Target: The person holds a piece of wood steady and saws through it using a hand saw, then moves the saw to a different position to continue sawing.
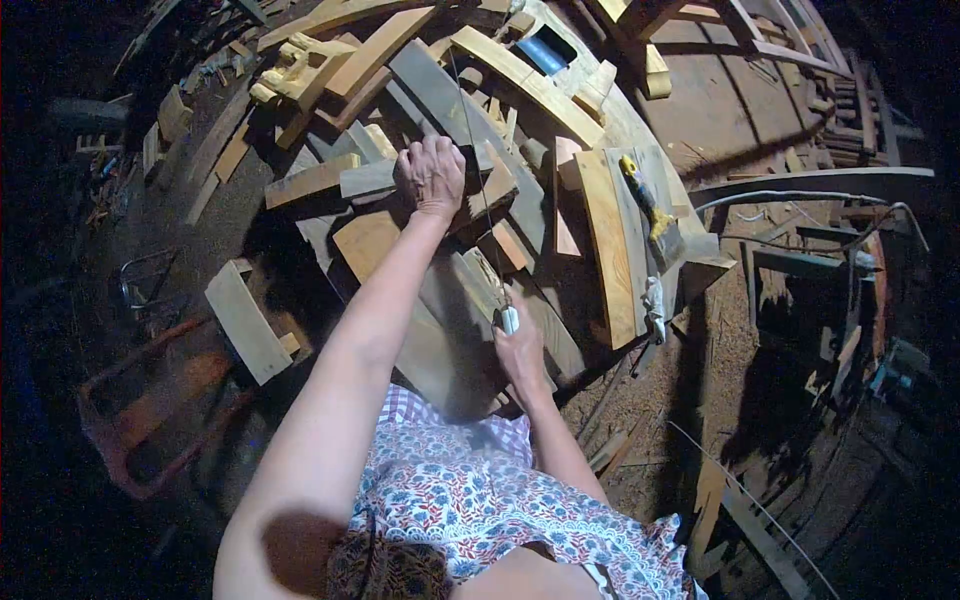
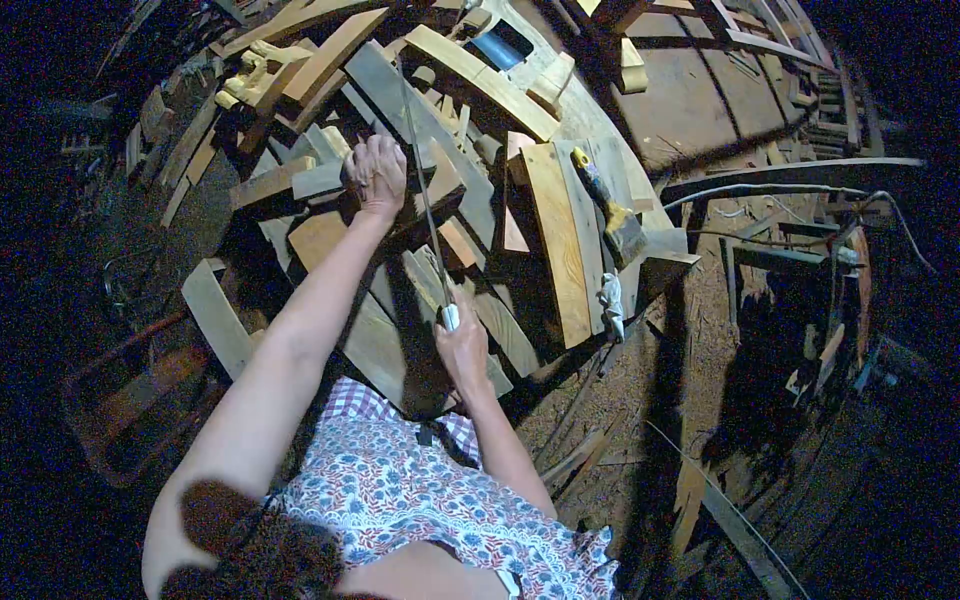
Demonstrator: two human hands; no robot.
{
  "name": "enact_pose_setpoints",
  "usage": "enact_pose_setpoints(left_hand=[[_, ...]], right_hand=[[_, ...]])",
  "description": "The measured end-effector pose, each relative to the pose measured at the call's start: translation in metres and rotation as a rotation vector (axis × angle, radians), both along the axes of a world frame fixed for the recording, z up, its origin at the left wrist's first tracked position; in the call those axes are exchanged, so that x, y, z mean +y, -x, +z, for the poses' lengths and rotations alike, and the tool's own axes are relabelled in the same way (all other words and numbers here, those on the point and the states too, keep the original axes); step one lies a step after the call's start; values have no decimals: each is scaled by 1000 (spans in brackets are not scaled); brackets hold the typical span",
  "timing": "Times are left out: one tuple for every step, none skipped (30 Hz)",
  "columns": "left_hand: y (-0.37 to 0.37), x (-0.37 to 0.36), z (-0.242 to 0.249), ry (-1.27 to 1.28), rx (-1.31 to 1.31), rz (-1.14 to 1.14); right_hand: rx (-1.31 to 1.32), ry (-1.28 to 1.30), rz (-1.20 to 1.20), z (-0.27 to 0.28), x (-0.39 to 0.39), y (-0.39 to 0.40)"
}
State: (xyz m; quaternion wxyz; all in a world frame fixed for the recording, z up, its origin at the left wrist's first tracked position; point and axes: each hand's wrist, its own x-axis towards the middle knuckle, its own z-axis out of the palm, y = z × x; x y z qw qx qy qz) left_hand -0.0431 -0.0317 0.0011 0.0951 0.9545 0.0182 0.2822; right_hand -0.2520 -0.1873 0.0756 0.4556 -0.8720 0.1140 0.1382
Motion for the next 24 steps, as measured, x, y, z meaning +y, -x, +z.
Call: enact_pose_setpoints(left_hand=[[-1,0,1,6,2,28],[-1,2,2,6,0,31],[-2,3,6,43,101,29],[-3,3,9,78,203,25],[-6,2,12,77,204,23],[-11,2,10,93,269,40],[-14,2,10,108,333,59],[-14,1,6,112,236,65],[-16,0,5,112,238,60],[-16,-1,3,106,197,76],[-15,-2,0,99,162,90],[-16,-2,-1,72,122,96],[-15,-3,3,67,91,82],[-16,-3,3,68,104,87],[-16,-2,2,67,120,87],[-16,-3,3,42,157,103],[-16,-3,3,18,190,118],[-13,-1,4,1,210,41],[-11,-1,4,-23,244,43],[-10,0,3,-30,238,42],[-12,-1,5,-35,227,41],[-11,-1,5,-33,264,26],[-13,-1,5,-41,267,9],[-14,0,4,-32,211,7]], right_hand=[[-1,1,3,5,-1,-5],[48,-8,3,10,-2,-9],[95,-17,2,13,-2,-13],[122,-23,-6,13,-3,-12],[122,-24,-9,13,-2,-13],[139,-27,-11,14,0,-12],[154,-30,-13,13,1,-12],[154,-32,-16,8,2,-11],[88,-24,-10,2,3,-10],[26,-12,-6,-2,1,-8],[37,-9,-14,-5,-2,-5],[79,-20,-21,-2,-4,-3],[114,-36,-30,2,-5,-3],[-10,-117,-35,7,-9,8],[-9,-127,-57,10,-15,27],[-9,-103,-37,13,-23,47],[-12,-76,-17,15,-28,59],[-17,-81,-39,19,-28,63],[94,-93,-36,29,-28,69],[198,-113,-39,33,-25,71],[193,-124,-66,27,-22,70],[192,-130,-84,21,-20,69],[189,-134,-98,14,-20,65],[197,-183,-114,21,-19,48]])
